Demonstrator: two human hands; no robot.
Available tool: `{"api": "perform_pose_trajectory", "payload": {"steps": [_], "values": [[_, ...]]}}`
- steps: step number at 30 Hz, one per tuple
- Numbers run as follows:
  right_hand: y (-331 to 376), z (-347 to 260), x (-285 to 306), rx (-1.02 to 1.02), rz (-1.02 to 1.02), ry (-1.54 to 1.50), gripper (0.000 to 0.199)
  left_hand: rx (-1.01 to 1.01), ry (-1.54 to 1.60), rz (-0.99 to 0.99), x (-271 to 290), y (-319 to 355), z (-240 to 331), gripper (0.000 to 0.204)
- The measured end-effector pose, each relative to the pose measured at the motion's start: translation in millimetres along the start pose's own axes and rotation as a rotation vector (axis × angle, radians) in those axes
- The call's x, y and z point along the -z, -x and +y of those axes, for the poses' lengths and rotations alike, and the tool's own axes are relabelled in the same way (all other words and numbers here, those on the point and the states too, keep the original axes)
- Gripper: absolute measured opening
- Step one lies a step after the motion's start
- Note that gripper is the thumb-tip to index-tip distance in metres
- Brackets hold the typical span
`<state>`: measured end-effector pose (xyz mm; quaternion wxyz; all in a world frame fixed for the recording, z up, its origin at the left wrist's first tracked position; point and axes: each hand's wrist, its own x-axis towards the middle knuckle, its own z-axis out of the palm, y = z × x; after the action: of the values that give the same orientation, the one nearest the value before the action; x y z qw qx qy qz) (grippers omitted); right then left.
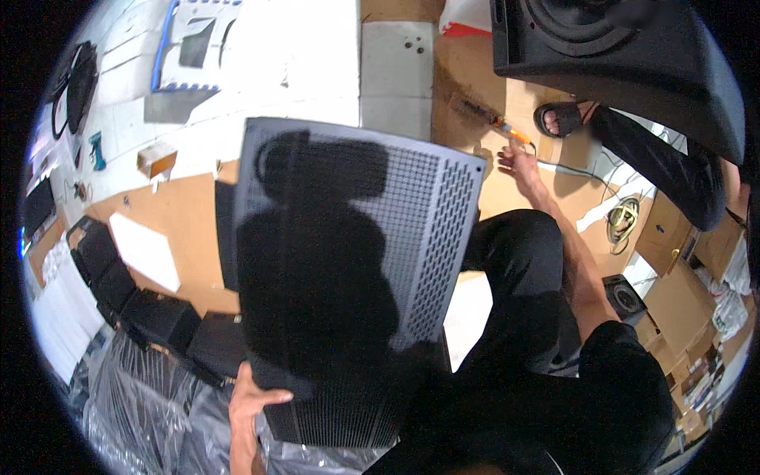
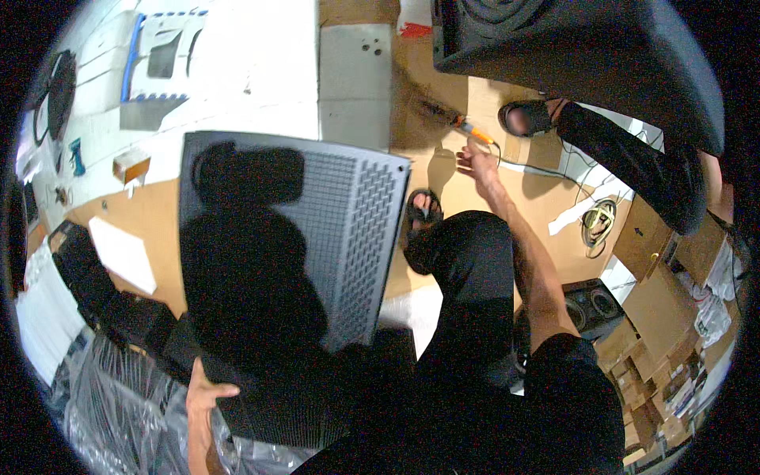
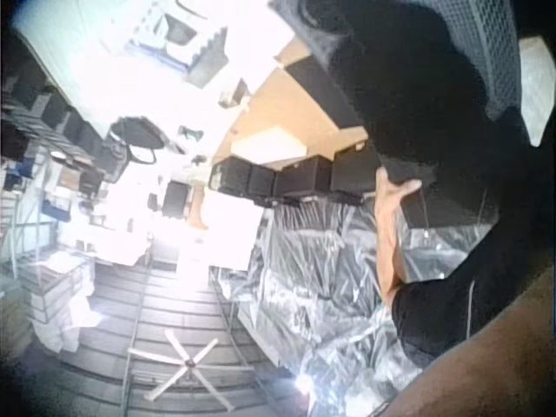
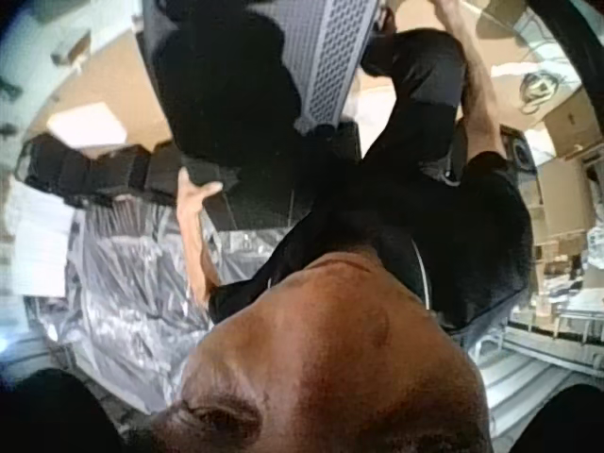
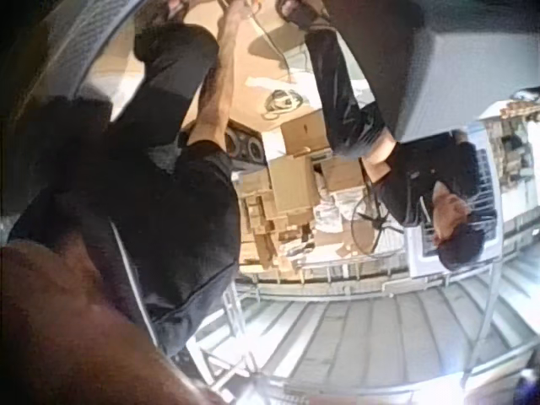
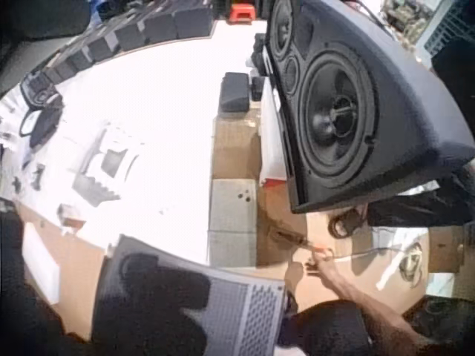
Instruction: The person assembles a speaker by attaching a grille using a power drill and a hammer. They secure the grille with screws and then use a screwdriver to adjust the grille on another speaker.
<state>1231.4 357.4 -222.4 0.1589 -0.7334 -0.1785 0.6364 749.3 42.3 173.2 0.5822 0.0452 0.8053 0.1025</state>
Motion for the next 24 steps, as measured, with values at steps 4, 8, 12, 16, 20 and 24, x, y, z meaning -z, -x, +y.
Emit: {"api": "perform_pose_trajectory", "payload": {"steps": [4,8,12,16,20,24], "values": [[-43,15,-18,0.055,-0.052,-0.407,0.04,-0.124,0.179,0.039,-2,-36,-17,0.08],[-79,41,-15,0.149,-0.039,-0.656,0.034,-0.192,0.139,0.019,-31,-72,7,0.061],[-89,42,-17,0.199,0.128,-0.677,0.028,-0.301,-0.068,0.025,-43,-115,-2,0.047],[-98,36,-11,0.292,0.215,-0.712,0.019,-0.338,-0.071,-0.087,-45,-146,-15,0.044],[-52,9,-27,0.49,0.345,-0.665,0.019,-0.392,-0.023,-0.062,-45,-144,-29,0.041],[-2,-2,-16,0.716,0.204,-0.666,0.016,-0.448,0.095,0.017,-49,-140,-45,0.046]]}}
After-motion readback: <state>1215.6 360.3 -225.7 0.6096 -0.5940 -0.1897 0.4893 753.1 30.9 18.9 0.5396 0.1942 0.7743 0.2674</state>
